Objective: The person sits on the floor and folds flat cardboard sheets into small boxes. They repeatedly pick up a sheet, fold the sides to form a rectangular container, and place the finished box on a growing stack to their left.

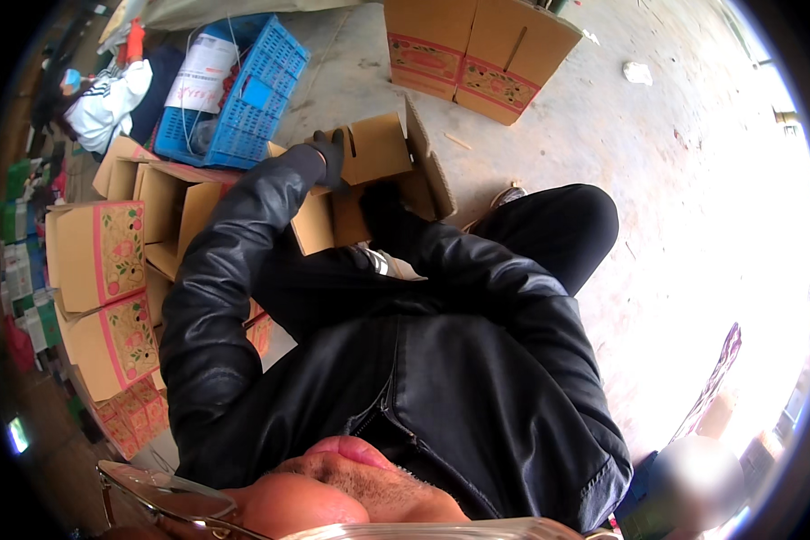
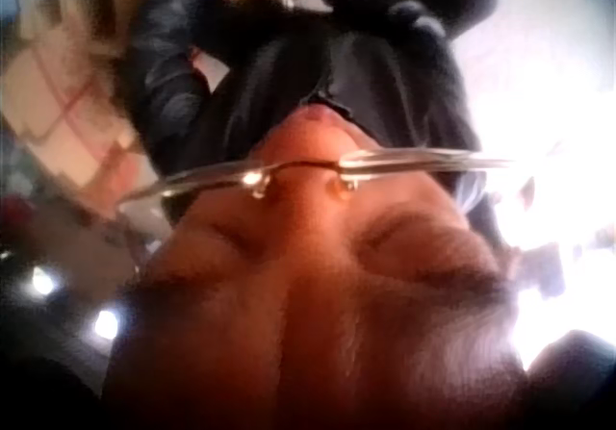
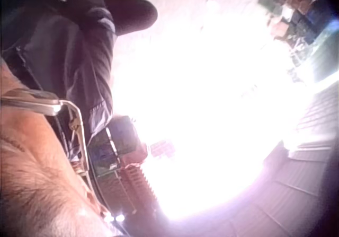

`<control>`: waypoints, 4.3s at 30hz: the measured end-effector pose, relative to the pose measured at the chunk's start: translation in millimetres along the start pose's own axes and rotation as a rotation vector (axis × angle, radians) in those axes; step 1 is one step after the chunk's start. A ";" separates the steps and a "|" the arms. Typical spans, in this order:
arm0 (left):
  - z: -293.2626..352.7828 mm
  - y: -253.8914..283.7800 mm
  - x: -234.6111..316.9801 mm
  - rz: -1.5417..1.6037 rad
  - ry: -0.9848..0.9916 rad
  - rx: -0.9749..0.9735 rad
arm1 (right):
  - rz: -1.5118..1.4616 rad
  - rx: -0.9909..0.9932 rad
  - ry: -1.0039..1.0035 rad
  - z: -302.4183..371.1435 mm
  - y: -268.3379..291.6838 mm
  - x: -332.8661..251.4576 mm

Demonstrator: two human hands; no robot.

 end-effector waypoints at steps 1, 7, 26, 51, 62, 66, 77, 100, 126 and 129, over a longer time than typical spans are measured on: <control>-13.4 -10.1 1.5 -0.030 0.033 0.027 | 0.001 0.000 0.008 -1.2 0.8 -2.5; 4.2 16.7 0.6 0.067 0.026 0.070 | -0.891 0.216 -0.070 -9.5 -41.7 34.2; -10.0 36.2 12.1 -0.144 -0.075 0.182 | 0.093 0.286 -0.076 -27.6 -39.6 31.6; -52.6 -36.1 36.8 -0.079 -0.342 0.002 | -0.075 0.104 -0.212 -45.4 -47.3 47.4; -3.4 15.2 28.6 0.098 -0.319 0.118 | -0.019 0.155 -0.159 -27.4 -48.0 40.5; 41.7 76.3 -25.1 0.788 -0.245 0.880 | 0.081 0.359 -0.023 -24.5 -60.4 41.5; 49.6 -111.1 -84.1 1.912 0.067 1.128 | -0.119 0.182 -0.055 -21.1 -37.0 32.3; -22.0 -94.6 7.5 1.619 0.006 0.656 | -1.355 0.376 -0.330 -6.6 11.7 73.6; -14.3 -82.3 14.7 1.357 -0.050 0.524 | -0.585 0.493 -0.652 68.4 136.8 97.6; -9.6 -73.9 19.3 1.513 -0.149 0.549 | -0.509 0.672 -0.437 47.2 132.0 77.0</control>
Point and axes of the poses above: each hand's wrist, its own z-axis away from the middle knuckle, its own y-axis out of the back of the hand, x = y × z, the point moved 8 cm from there along -z, towards the middle knuckle, and after that the axes turned 7 degrees about -z, right-handed, at the moved point
